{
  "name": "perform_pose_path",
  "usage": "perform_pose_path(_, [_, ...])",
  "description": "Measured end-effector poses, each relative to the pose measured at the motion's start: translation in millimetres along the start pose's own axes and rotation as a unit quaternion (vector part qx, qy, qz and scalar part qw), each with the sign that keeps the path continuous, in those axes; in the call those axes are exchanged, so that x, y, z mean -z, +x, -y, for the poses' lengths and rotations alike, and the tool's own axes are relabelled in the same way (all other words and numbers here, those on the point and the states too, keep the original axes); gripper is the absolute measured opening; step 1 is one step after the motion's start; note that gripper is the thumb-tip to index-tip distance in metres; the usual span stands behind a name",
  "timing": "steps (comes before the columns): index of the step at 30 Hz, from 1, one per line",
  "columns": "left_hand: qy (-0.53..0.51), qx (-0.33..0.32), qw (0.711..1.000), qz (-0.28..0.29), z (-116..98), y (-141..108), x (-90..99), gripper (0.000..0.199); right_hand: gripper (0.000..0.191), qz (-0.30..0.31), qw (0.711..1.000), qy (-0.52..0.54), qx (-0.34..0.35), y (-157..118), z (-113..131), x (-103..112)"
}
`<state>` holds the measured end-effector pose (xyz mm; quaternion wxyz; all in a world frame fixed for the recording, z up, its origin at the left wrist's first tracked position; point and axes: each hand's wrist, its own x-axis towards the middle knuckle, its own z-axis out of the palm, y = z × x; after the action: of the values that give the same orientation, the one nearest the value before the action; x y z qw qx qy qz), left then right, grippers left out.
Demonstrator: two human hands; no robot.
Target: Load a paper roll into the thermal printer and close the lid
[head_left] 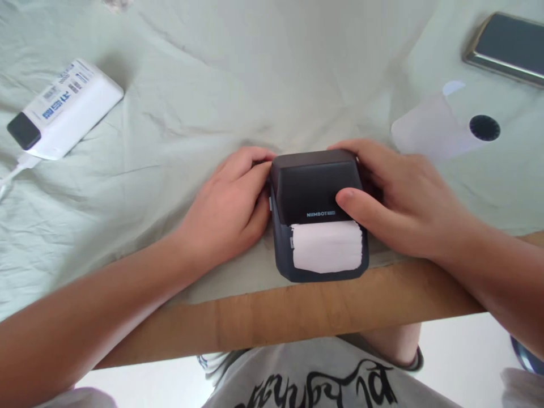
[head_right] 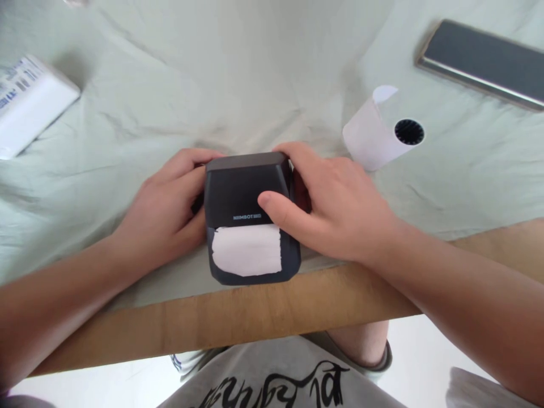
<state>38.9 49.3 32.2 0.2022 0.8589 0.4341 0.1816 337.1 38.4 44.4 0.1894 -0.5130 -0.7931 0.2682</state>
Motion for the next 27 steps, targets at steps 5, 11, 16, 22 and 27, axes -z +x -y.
perform_pose_path(5, [0.003,-0.013,1.0,-0.002,2,-2,0.0,0.044,0.064,0.001,1.0,-0.001,0.008,-1,0,-3])
perform_pose_path(11, [0.012,-0.007,1.0,0.003,-2,-4,1.1,0.043,0.064,0.007,1.0,0.014,0.017,-5,0,-2])
perform_pose_path(16, [0.019,-0.024,1.0,-0.006,-1,-5,-0.8,0.047,0.063,0.021,0.999,0.029,0.006,-6,-2,1])
perform_pose_path(22, [0.007,-0.067,0.998,-0.02,8,-9,-8.9,0.067,0.062,0.02,0.999,0.032,-0.003,-4,-3,3])
perform_pose_path(27, [0.028,-0.097,0.995,-0.005,12,-12,-12.1,0.085,0.053,0.012,0.999,0.044,-0.007,-3,-5,8])
